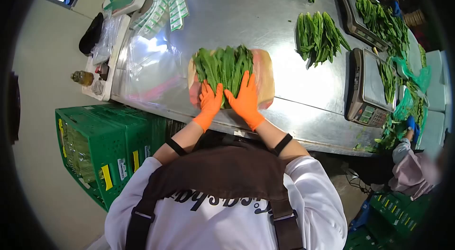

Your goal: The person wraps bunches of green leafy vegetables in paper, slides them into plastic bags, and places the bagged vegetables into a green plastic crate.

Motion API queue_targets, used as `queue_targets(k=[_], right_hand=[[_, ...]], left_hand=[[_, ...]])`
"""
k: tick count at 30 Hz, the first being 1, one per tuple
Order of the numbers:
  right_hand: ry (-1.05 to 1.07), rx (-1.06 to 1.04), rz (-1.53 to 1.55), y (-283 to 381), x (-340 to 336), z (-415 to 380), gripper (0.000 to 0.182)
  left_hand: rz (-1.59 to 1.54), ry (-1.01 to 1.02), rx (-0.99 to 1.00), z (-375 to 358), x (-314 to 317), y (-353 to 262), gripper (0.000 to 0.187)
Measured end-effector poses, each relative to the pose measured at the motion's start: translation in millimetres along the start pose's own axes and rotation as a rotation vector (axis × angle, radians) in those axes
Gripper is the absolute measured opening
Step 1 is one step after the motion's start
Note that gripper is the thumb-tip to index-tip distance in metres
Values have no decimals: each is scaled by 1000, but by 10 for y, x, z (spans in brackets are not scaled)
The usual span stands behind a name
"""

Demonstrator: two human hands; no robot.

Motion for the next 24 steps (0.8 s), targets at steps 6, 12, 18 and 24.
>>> queue_targets(k=[6, 12, 18, 24], right_hand=[[-45, 245, 412, -598, -445, -141, 69], [52, 488, 746, -1021, -399, -309, 47], [-88, -430, -403, -899, -759, 0, 47], [-107, -827, -446, -168, -1130, 121, 22]], left_hand=[[35, -188, 304, 233, -443, 497, 70], [-291, -189, -93, 460, -629, 844, 60], [-485, 82, -116, 503, -638, 989, 44], [-509, 146, 100, 224, -974, -185, 24]])
Point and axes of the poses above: each hand's wrist, its own z-axis towards the middle knuckle, its own x-axis out of the palm, y = z × x, the point moved 2 cm from there along z, towards the middle knuckle, and after that the axes turned 11 degrees about -z, right-handed, at the moved point
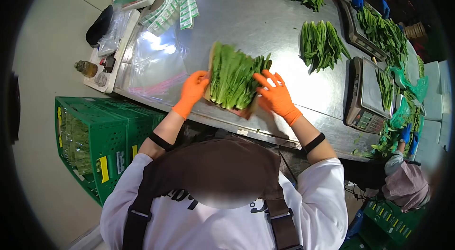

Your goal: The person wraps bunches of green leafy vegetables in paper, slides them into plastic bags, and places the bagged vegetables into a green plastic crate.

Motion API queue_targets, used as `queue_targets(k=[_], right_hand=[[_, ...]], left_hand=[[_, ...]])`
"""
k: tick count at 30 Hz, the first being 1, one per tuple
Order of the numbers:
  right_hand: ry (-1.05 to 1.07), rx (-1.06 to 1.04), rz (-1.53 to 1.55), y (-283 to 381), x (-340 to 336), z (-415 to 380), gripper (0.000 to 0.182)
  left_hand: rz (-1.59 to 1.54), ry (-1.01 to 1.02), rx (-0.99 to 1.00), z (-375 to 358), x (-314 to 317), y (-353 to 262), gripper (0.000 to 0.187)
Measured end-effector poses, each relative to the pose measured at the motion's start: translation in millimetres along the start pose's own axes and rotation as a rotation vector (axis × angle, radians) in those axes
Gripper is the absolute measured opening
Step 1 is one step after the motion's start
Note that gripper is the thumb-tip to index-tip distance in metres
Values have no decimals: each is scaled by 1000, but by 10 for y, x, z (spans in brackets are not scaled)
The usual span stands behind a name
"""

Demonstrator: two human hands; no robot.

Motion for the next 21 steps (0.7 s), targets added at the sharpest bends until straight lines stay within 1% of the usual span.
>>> queue_targets(k=[2, 3, 4, 5, 6, 7, 8, 9, 10, 11, 13, 14, 15, 16, 18, 19, 20, 21], right_hand=[[94, -118, 37, 243, -281, 303, 13], [145, -168, 32, 316, -352, 433, 9], [145, -173, 31, 338, -324, 530, 9], [218, -226, 109, 357, -264, 632, 6], [291, -280, 190, 367, -194, 725, 4], [292, -290, 201, 365, -74, 792, 4], [489, -343, 249, 382, 151, 811, 6], [684, -396, 293, 386, 388, 844, 8], [824, -419, 303, 301, 620, 893, 23], [873, -397, 392, 262, 747, 894, 21], [845, -374, 537, 252, 660, 901, 16], [768, -356, 519, 235, 564, 890, 14], [691, -335, 505, 244, 447, 825, 12], [625, -254, 518, 244, 348, 759, 9], [556, -49, 584, 227, 278, 524, 11], [513, 58, 584, 251, 236, 414, 14], [527, 55, 585, 298, 228, 315, 14], [476, 207, 596, 322, 247, 216, 16]], left_hand=[[289, 103, 483, -72, 186, -294, 22], [287, 101, 485, -108, 270, -291, 22], [454, 193, 609, -204, 374, -274, 22], [625, 284, 726, -315, 470, -231, 22], [769, 360, 722, -371, 561, -10, 21], [913, 436, 709, -422, 637, 228, 20], [916, 429, 690, -512, 683, 306, 20], [790, 361, 732, -580, 704, 337, 19], [664, 290, 775, -592, 661, 351, 18], [664, 280, 755, -592, 588, 334, 18], [542, 441, 631, -535, 438, 198, 16], [442, 538, 589, -460, 264, 165, 17], [401, 443, 483, -378, 9, 159, 19], [360, 349, 377, -289, -280, 185, 22], [382, 11, 300, -22, -966, 353, 24], [449, -117, 316, 125, -1297, 507, 23], [517, -242, 329, 250, -1527, 638, 23], [511, -241, 318, 330, -1608, 653, 23]])
Point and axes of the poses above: each hand's wrist, its own z-axis towards the middle knuckle, its own x-axis out of the palm, y = z × x, the point moved 2 cm from there along z, towards the middle knuckle, and after that the axes turned 11 degrees about -z, right-handed, at the moved point
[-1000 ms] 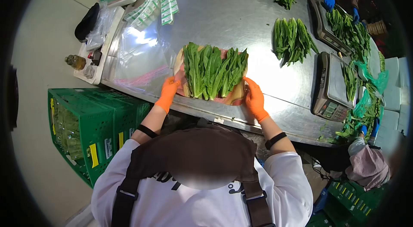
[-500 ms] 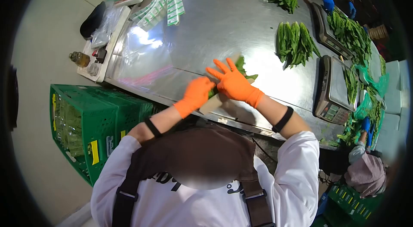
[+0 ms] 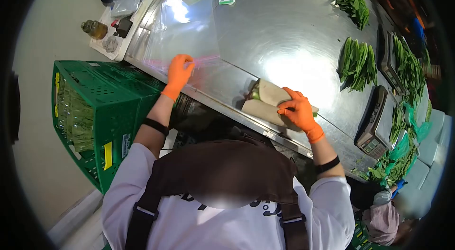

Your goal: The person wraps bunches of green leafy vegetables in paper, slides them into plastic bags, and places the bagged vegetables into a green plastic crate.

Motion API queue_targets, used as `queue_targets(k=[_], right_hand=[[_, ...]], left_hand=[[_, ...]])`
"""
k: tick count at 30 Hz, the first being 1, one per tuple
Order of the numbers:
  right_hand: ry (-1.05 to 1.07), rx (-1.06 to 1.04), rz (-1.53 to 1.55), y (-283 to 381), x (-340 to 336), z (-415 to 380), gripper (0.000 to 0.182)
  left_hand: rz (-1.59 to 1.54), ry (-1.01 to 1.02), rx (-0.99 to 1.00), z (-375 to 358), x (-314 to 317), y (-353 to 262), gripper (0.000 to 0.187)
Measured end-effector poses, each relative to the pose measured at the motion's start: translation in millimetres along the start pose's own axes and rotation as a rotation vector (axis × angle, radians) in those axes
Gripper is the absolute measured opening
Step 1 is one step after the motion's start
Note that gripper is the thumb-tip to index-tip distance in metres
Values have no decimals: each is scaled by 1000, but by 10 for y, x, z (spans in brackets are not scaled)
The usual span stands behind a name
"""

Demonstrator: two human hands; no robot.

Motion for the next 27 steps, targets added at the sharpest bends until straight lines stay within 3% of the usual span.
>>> queue_targets(k=[3, 5, 6, 8, 12, 15, 17, 18, 20, 23, 27], right_hand=[[-159, 215, 158, 31, 190, 43, 17], [-300, 324, 346, 223, 226, 198, 19], [-297, 327, 341, 312, 238, 341, 19], [-310, 285, 399, 456, 263, 631, 20], [-257, 106, 249, 873, 207, 1132, 21], [-71, -124, 155, 1194, 197, 1351, 23], [-55, -151, 139, 1300, 209, 1372, 23], [-32, -184, 123, 1337, 222, 1367, 23], [-41, -197, 120, 1305, 292, 1332, 24], [-81, -141, 115, 1296, 316, 1308, 24], [-29, -58, 139, 1317, 301, 1343, 23]], left_hand=[[35, -1, 111, 180, -29, 154, 20], [-64, 170, -86, 226, 155, 359, 18], [-70, 170, -88, 258, 150, 339, 18], [-219, 245, -277, 325, 100, 286, 22], [-302, 287, -297, 410, 163, 488, 23], [-366, 277, -329, 418, 113, 423, 23], [-155, 54, 33, 423, -4, 336, 21], [-157, 57, 35, 418, -22, 407, 21], [-74, 276, -131, 386, -27, 580, 20], [-232, 324, -287, 430, -51, 540, 20], [-277, 240, -207, 397, 23, 470, 21]])
Point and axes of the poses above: each hand's wrist, its own z-axis towards the middle knuckle, its own x-axis out of the palm, y = z × x, the point moved 2 cm from there along z, towards the middle knuckle, and after that the axes turned 11 degrees about -z, right-handed, at the moved point
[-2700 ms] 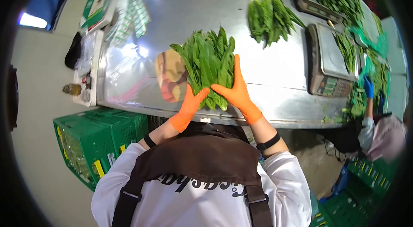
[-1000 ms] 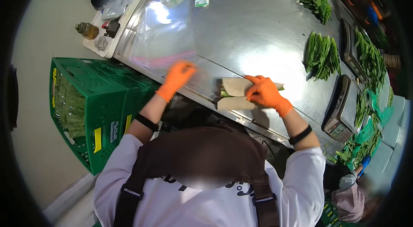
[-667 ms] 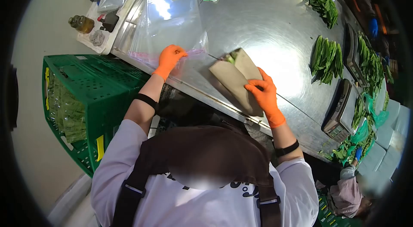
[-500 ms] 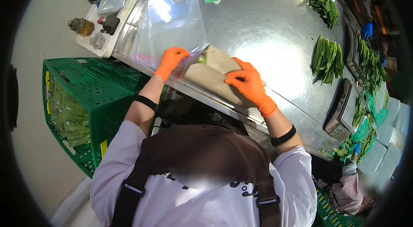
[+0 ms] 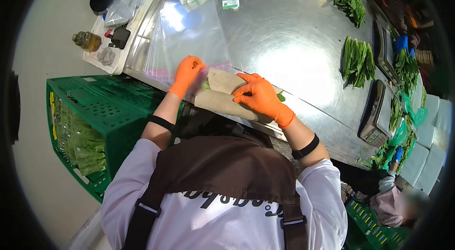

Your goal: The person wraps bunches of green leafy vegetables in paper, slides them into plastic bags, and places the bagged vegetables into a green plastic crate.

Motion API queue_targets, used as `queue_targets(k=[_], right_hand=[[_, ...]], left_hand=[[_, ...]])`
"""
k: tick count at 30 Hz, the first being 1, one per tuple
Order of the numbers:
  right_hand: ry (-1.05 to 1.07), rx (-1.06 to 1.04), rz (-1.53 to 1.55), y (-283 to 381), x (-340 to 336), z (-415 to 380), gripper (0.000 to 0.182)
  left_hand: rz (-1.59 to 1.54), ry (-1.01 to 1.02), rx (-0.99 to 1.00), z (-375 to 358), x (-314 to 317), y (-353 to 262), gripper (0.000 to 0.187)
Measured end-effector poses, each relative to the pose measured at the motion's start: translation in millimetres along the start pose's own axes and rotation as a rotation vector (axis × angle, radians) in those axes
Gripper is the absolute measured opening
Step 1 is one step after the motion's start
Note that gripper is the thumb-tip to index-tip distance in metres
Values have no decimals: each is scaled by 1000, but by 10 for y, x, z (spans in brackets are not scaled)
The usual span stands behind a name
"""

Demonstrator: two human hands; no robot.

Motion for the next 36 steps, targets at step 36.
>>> queue_targets(k=[36], right_hand=[[-593, 482, 407, -669, 74, -862, 23]], left_hand=[[7, -151, 805, -1256, 1267, -2010, 30]])
Point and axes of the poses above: each hand's wrist, its own z-axis towards the middle knuckle, its own x-axis out of the palm, y = z × x, the point moved 2 cm from there along z, towards the middle knuckle, and after that the axes turned 11 degrees about -z, right-handed, at the moved point
